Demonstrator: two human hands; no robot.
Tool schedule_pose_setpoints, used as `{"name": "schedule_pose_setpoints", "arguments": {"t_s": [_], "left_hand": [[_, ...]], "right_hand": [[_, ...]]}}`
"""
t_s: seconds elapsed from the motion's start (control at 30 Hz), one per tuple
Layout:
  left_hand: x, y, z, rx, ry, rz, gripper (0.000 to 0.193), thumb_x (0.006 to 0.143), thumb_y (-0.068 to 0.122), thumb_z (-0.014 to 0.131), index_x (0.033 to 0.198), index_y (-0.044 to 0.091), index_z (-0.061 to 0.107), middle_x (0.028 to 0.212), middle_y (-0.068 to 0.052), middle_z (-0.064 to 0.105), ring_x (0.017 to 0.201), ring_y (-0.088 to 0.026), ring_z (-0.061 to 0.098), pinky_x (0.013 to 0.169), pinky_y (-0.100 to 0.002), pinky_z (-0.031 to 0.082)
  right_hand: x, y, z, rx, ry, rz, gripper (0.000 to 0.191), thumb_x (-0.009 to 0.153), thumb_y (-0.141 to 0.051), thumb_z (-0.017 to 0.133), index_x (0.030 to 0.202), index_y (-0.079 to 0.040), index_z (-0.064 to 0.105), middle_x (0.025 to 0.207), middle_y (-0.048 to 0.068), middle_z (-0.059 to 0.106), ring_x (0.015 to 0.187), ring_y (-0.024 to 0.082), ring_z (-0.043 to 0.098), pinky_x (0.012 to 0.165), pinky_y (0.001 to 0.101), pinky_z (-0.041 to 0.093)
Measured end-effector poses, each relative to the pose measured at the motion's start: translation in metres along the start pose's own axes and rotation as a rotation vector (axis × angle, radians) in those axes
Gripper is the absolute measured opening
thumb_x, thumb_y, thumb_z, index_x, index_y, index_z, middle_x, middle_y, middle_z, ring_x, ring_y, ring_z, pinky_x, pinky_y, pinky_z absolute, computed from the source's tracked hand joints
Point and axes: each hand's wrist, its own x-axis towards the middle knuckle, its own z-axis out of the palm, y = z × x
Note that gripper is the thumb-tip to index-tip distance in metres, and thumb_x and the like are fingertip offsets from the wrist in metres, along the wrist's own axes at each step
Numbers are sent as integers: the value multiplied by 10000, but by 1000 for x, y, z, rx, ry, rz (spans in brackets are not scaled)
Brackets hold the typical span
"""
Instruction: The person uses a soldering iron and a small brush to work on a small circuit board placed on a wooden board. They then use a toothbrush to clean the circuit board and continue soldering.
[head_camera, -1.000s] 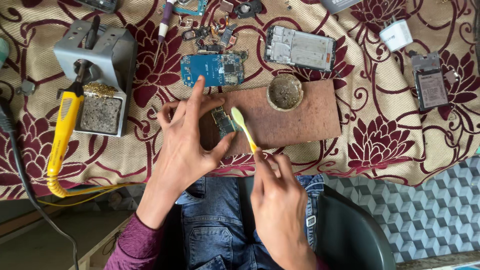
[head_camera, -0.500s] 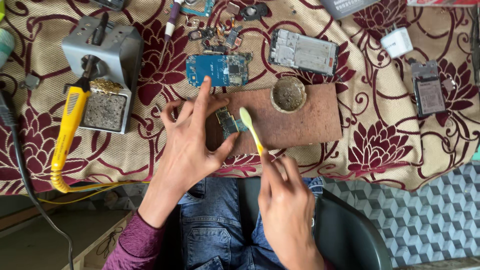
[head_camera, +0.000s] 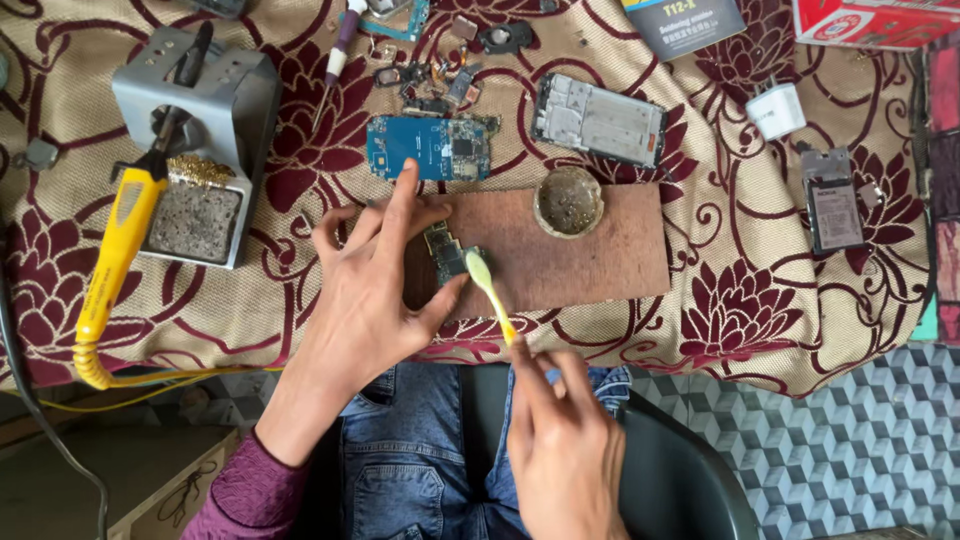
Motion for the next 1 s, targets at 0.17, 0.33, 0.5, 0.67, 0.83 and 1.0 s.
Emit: {"name": "schedule_pose_setpoints", "arguments": {"t_s": [0.17,0.33,0.5,0.67,0.83,1.0], "left_hand": [[3,2,1,7,20,29,1068,807,273,838,1598,-14,179,1335,-47,704,1278,-262,582,1122,-570,258],[1,1,-2,-5,14,1,1077,787,277,841,1592,-10,187,1303,-48,703,1263,-243,594,1116,-561,269],[0,2,-1,3,-3,-9,1065,799,279,842,1594,-13,196,1310,-38,705,1257,-247,586,1121,-553,278],[0,5,-2,-3,32,0,1063,799,284,836,1590,-20,194,1315,-42,695,1270,-244,587,1121,-549,281],[-2,3,0,6,14,-5,1042,821,278,830,1597,-13,197,1353,-39,694,1274,-257,579,1103,-510,309],[-1,5,-1,1,24,-8,1036,815,270,821,1590,-24,200,1346,-48,694,1267,-265,581,1084,-506,327]], "right_hand": [[9,7,13,-42,-12,-30,331,865,-38,681,1194,-22,714,1029,128,660,695,299,723,567,404,563],[-6,9,7,-48,-12,56,299,884,-58,683,1178,-71,737,979,94,681,675,272,734,560,409,560],[-2,5,17,-63,32,-30,327,878,-40,677,1203,-20,709,1056,125,674,764,300,730,599,399,574],[-2,3,16,-66,36,-42,341,863,-47,684,1202,-38,716,1058,129,671,745,298,724,583,399,570],[-8,9,6,-90,-4,81,303,894,-83,683,1191,-116,733,982,62,680,684,265,730,552,410,555],[4,9,12,-100,-21,45,339,874,-67,690,1210,-65,728,986,109,659,673,317,708,543,430,540]]}}
